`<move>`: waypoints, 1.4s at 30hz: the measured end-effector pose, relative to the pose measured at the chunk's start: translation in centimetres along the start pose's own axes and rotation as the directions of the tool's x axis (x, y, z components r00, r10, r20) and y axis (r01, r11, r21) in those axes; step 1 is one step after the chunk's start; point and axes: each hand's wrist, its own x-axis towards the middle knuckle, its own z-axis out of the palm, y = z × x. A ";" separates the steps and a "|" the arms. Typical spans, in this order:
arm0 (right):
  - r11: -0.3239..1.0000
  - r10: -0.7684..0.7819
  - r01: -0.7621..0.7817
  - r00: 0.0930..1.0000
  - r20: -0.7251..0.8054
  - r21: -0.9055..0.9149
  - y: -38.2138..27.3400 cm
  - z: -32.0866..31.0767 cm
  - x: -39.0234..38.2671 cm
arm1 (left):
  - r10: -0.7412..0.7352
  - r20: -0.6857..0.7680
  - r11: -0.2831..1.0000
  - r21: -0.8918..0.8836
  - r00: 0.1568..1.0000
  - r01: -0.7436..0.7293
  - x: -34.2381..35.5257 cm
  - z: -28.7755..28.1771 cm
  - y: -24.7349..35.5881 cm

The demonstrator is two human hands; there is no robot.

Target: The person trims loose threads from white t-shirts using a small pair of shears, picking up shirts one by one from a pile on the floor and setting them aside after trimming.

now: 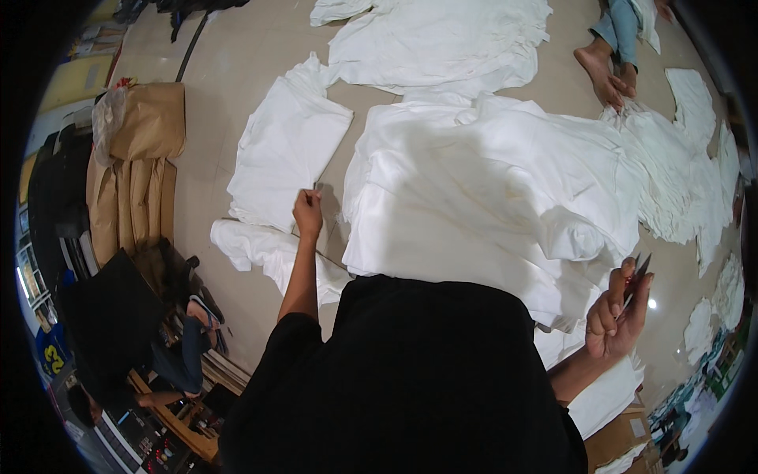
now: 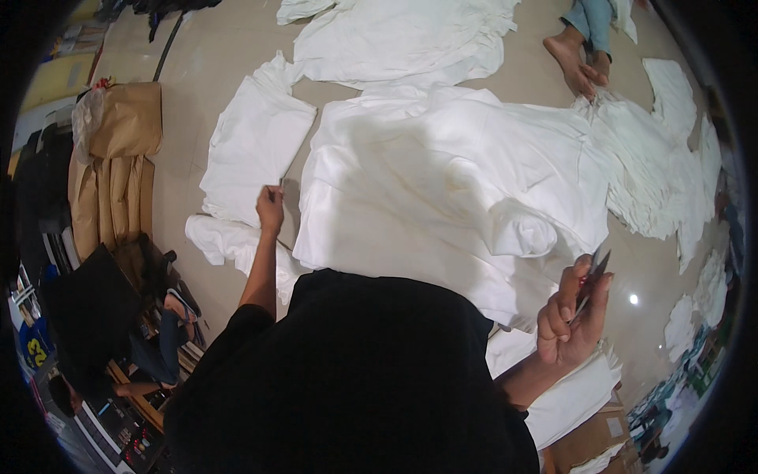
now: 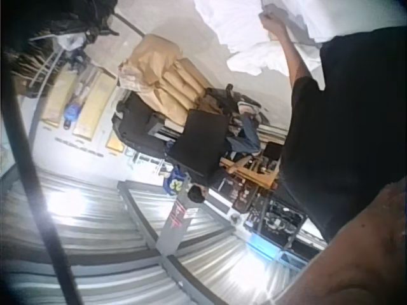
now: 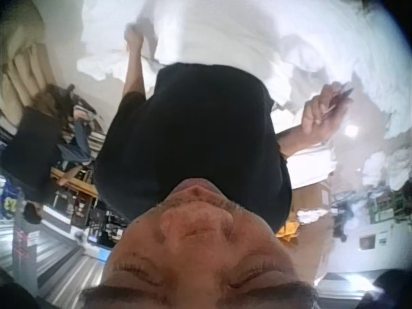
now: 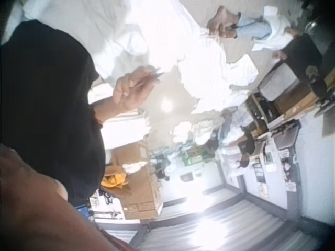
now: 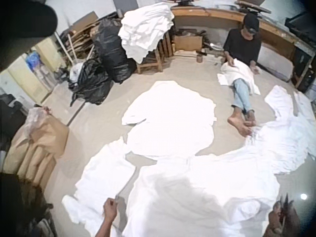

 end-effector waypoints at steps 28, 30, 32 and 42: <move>0.494 -0.674 0.148 0.688 -0.270 -0.857 1.8 0.9 3.1 | 0.140 -0.088 0.971 -0.184 0.986 -0.154 -0.5 1.7 9.8; 0.419 -0.630 0.015 0.725 -0.279 -0.908 1.7 0.9 2.9 | 0.220 -0.068 0.908 -0.349 0.973 -0.230 0.8 1.3 17.5; 0.336 -0.579 -0.057 0.774 -0.254 -0.940 1.8 1.5 3.0 | 0.330 0.015 0.870 -0.393 0.944 -0.298 0.3 0.3 26.0; 0.325 -0.470 -0.058 0.856 -0.215 -0.944 3.5 2.0 2.7 | 0.706 0.622 0.643 -0.360 0.340 -0.676 -6.6 1.6 42.8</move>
